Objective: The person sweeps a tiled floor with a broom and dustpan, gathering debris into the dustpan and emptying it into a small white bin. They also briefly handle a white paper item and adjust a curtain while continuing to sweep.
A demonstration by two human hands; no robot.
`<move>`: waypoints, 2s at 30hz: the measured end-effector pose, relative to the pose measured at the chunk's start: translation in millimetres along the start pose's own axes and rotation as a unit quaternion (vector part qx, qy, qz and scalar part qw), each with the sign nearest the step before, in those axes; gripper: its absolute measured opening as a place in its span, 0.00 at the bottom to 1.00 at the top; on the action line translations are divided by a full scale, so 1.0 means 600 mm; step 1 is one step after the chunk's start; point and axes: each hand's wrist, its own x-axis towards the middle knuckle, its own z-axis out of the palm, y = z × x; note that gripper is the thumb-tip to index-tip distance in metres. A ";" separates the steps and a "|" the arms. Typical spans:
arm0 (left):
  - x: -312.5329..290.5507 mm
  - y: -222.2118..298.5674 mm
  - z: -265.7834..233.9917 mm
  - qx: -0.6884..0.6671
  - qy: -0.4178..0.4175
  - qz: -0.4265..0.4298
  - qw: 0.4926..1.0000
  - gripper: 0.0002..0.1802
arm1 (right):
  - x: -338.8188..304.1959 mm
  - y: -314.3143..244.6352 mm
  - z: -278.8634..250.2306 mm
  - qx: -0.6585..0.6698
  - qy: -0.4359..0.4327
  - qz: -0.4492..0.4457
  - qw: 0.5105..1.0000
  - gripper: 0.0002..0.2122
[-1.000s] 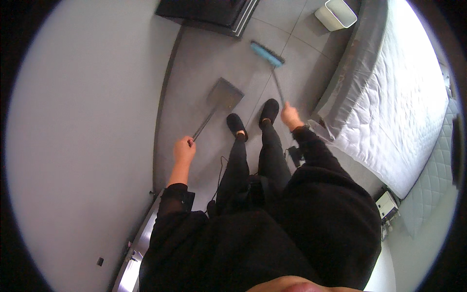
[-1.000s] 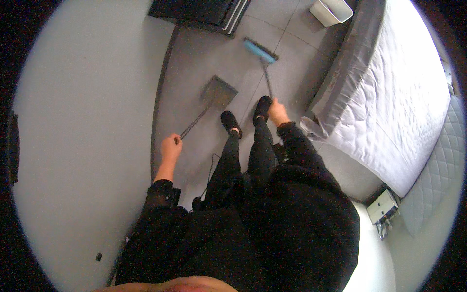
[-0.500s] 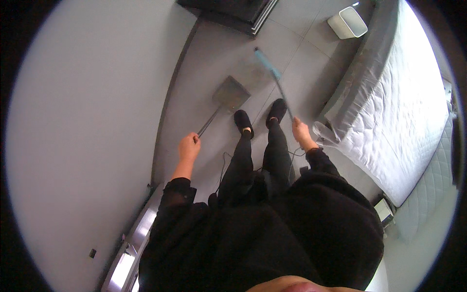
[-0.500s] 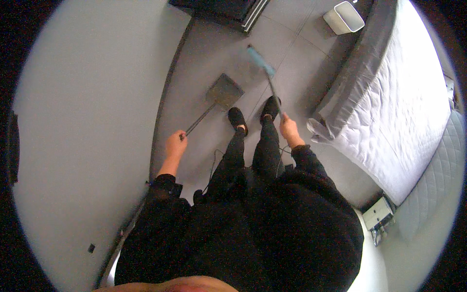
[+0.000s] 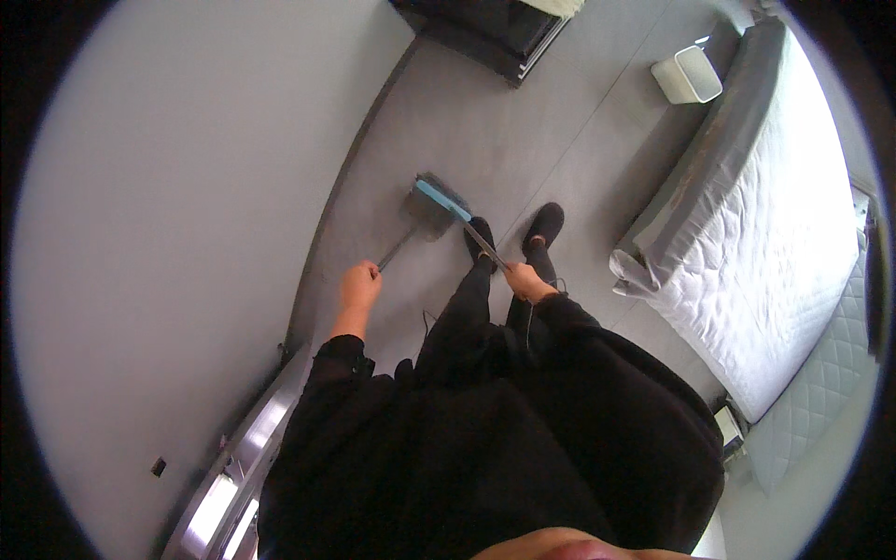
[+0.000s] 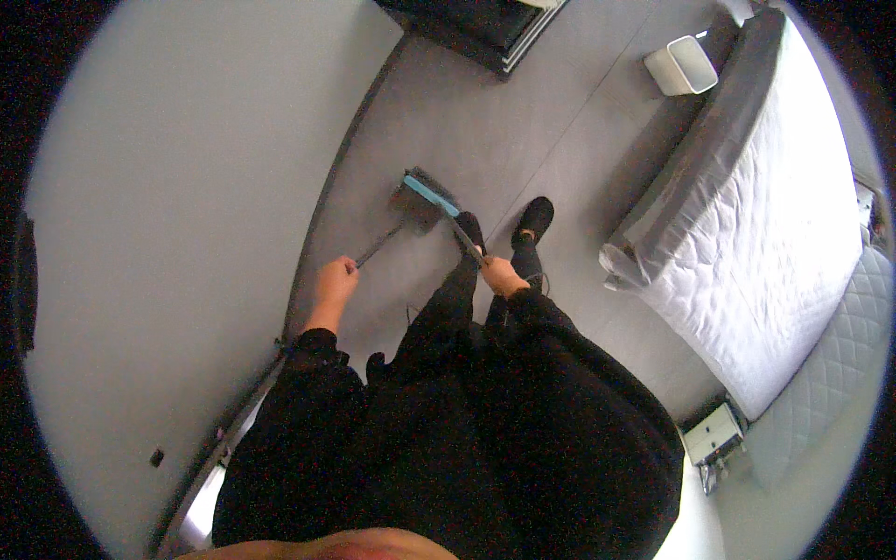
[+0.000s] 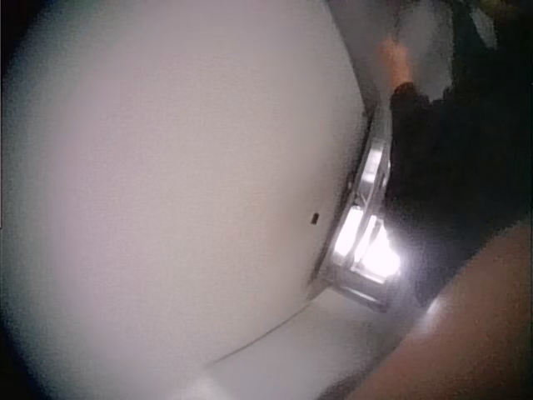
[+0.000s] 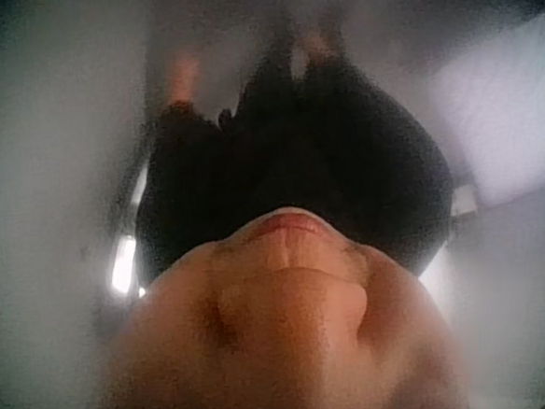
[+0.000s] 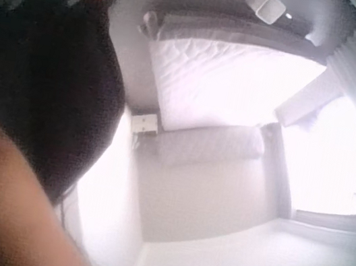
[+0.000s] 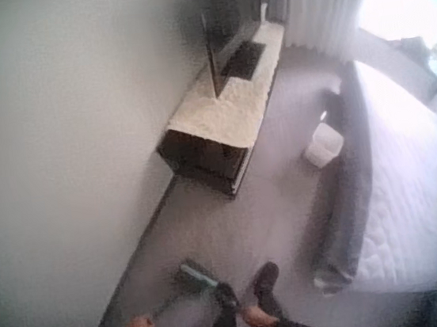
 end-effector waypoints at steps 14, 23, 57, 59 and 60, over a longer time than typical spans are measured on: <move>0.033 0.142 -0.060 -0.122 -0.015 0.101 0.987 0.10 | -0.475 0.027 -0.241 0.341 0.312 0.182 0.868 0.19; 0.101 0.443 -0.148 -0.261 -0.047 0.136 0.955 0.09 | -0.624 0.081 -0.349 0.349 0.522 0.085 0.774 0.18; 0.655 1.184 -0.058 -0.671 -0.377 -0.392 0.504 0.07 | -0.639 0.163 -0.875 0.603 0.563 0.064 0.562 0.19; 0.671 1.183 -0.064 -0.642 -0.377 -0.412 0.525 0.10 | -0.629 0.161 -0.902 0.616 0.561 0.040 0.551 0.20; 0.679 1.183 -0.067 -0.651 -0.385 -0.430 0.493 0.12 | -0.625 0.161 -0.914 0.607 0.567 0.034 0.556 0.19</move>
